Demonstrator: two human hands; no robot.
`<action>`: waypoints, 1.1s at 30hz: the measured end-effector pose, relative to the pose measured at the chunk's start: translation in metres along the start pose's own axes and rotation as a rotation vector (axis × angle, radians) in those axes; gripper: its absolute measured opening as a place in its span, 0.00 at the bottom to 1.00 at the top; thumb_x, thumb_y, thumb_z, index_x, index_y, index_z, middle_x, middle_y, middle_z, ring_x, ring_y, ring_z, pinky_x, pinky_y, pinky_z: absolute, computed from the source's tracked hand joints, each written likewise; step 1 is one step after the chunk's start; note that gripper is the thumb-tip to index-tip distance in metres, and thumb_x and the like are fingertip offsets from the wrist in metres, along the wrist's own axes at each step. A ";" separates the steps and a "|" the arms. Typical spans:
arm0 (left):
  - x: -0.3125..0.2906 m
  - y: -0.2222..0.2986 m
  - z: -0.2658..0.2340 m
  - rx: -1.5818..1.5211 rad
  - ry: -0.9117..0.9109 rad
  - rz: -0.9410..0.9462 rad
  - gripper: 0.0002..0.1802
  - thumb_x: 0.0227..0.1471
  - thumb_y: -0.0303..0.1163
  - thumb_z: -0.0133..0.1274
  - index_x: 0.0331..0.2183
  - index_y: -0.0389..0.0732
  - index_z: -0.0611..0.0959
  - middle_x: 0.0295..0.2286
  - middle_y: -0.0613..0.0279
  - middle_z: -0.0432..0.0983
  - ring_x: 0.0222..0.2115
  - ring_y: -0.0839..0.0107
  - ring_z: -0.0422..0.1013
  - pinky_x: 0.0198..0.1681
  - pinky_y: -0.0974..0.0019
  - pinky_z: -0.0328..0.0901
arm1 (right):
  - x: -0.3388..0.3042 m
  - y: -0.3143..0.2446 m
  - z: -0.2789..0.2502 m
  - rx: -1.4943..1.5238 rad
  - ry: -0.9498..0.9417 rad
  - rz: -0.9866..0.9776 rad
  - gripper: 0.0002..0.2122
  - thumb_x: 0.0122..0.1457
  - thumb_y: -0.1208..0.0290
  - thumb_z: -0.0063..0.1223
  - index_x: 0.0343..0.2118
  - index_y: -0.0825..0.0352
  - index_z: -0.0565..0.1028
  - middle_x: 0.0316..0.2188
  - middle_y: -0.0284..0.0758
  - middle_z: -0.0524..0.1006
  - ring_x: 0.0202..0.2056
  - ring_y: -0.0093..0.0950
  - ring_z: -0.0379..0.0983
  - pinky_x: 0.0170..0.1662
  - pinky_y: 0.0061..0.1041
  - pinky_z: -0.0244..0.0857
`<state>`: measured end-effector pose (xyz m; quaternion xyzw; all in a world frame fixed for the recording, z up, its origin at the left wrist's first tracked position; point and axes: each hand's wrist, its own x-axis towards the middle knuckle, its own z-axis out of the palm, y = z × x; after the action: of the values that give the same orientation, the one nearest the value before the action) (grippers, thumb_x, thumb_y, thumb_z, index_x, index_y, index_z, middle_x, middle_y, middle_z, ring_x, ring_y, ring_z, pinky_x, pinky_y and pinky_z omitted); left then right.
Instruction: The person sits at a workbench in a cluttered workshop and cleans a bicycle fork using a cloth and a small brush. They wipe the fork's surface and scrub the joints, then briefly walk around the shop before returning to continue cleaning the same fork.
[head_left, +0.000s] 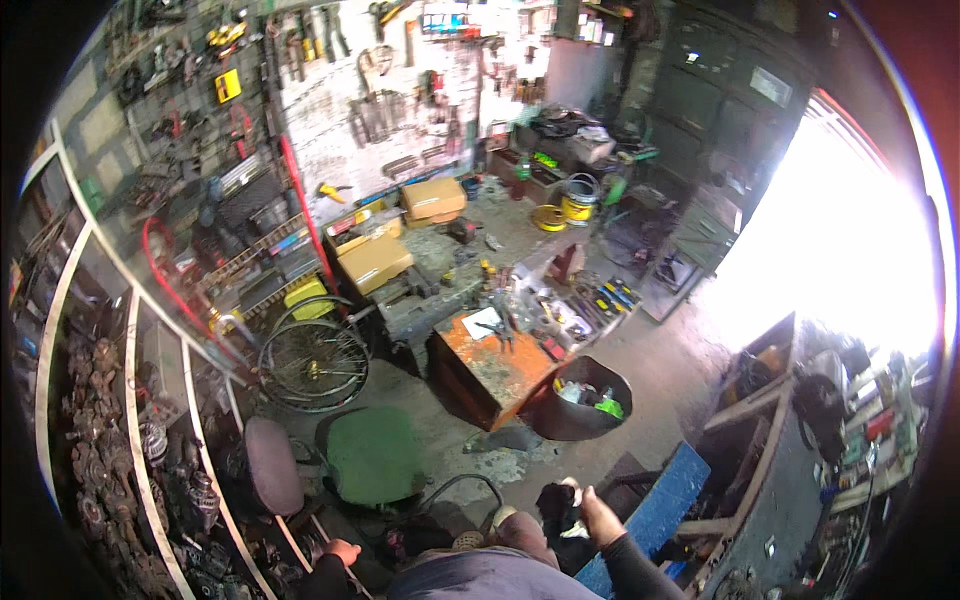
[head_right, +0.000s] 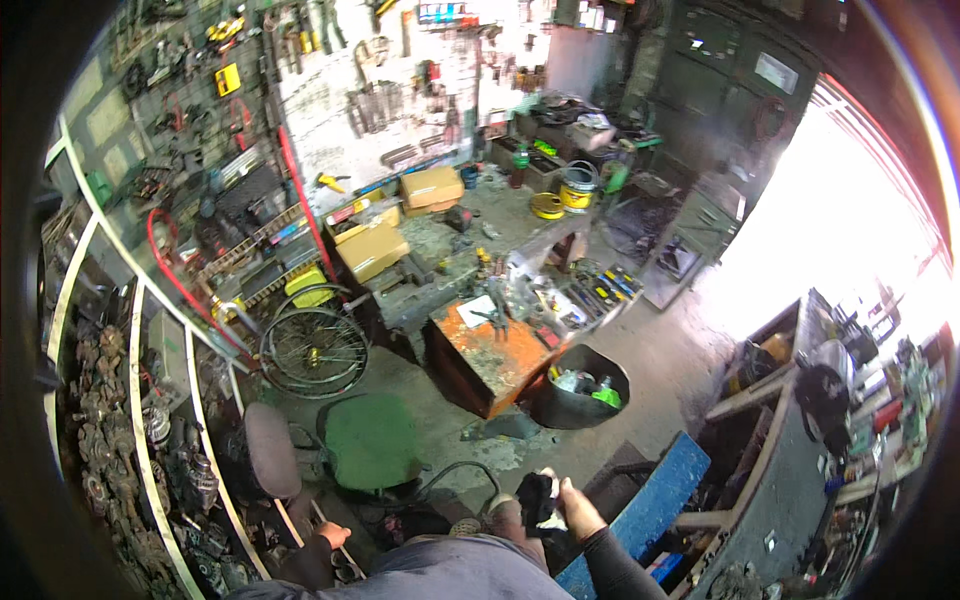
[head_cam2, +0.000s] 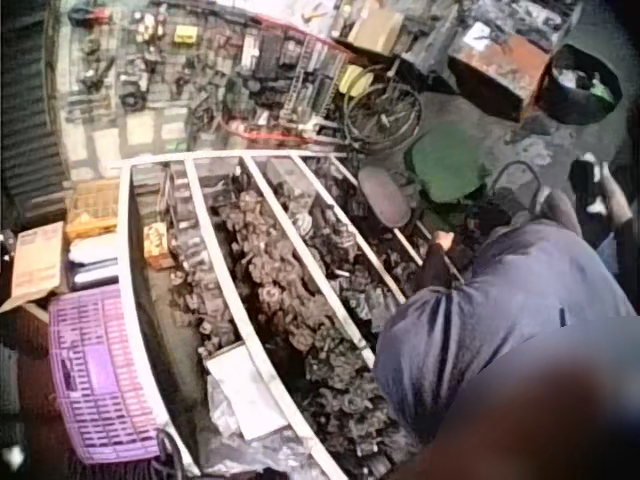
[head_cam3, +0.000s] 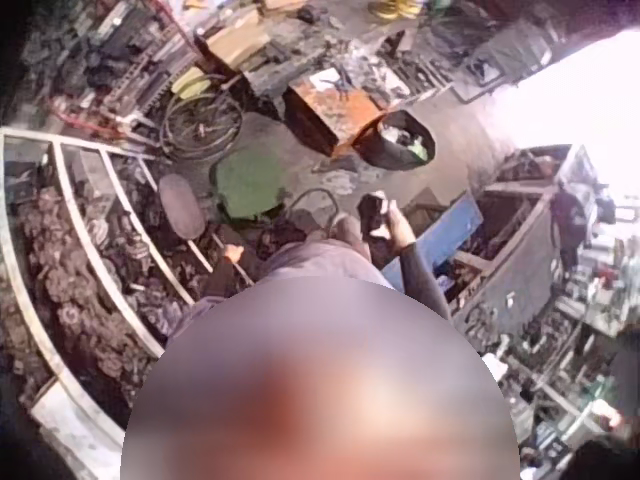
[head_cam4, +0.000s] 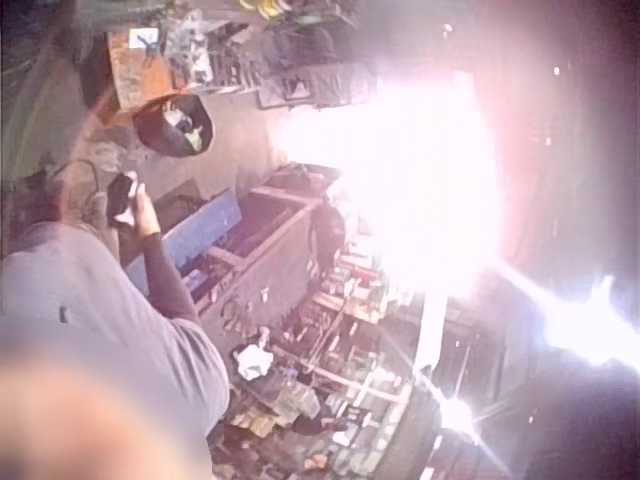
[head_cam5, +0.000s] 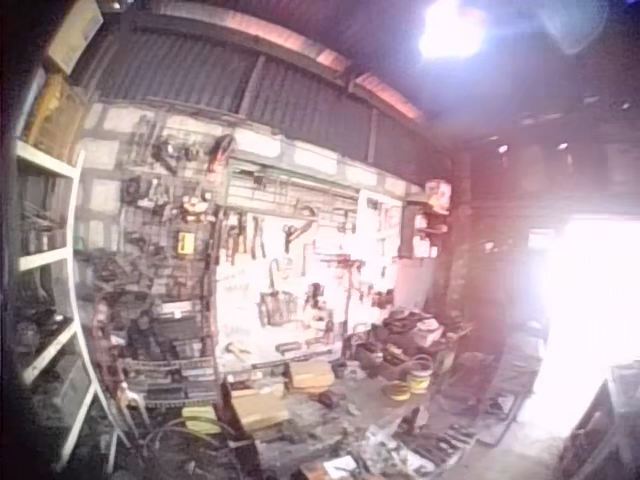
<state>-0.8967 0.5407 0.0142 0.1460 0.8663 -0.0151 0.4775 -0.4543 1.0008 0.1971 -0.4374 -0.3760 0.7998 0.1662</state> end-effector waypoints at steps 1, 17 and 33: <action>-0.001 -0.009 0.010 -0.078 -0.076 -0.116 0.34 0.59 0.62 0.60 0.44 0.38 0.95 0.50 0.42 0.89 0.54 0.44 0.83 0.59 0.45 0.75 | 0.022 0.020 0.015 0.229 0.008 0.193 0.31 0.85 0.44 0.37 0.71 0.68 0.75 0.64 0.38 0.82 0.63 0.33 0.79 0.71 0.39 0.69; 0.058 0.180 -0.091 -0.356 0.244 0.075 0.35 0.66 0.61 0.62 0.56 0.40 0.90 0.54 0.46 0.88 0.56 0.47 0.82 0.60 0.46 0.73 | 0.365 -0.170 0.001 0.012 -0.320 0.088 0.19 0.75 0.55 0.63 0.60 0.64 0.82 0.50 0.36 0.88 0.47 0.35 0.88 0.52 0.40 0.84; 0.291 0.123 -0.586 -0.972 1.149 -0.131 0.36 0.63 0.36 0.70 0.66 0.29 0.78 0.59 0.36 0.82 0.59 0.40 0.79 0.64 0.45 0.72 | 0.497 -0.196 0.096 -0.567 0.005 0.119 0.14 0.81 0.58 0.53 0.50 0.62 0.85 0.41 0.28 0.84 0.41 0.27 0.80 0.48 0.30 0.73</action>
<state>-1.4919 0.8244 0.1042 -0.1481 0.8950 0.4187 -0.0406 -0.8250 1.3825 0.0903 -0.4896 -0.5577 0.6702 -0.0089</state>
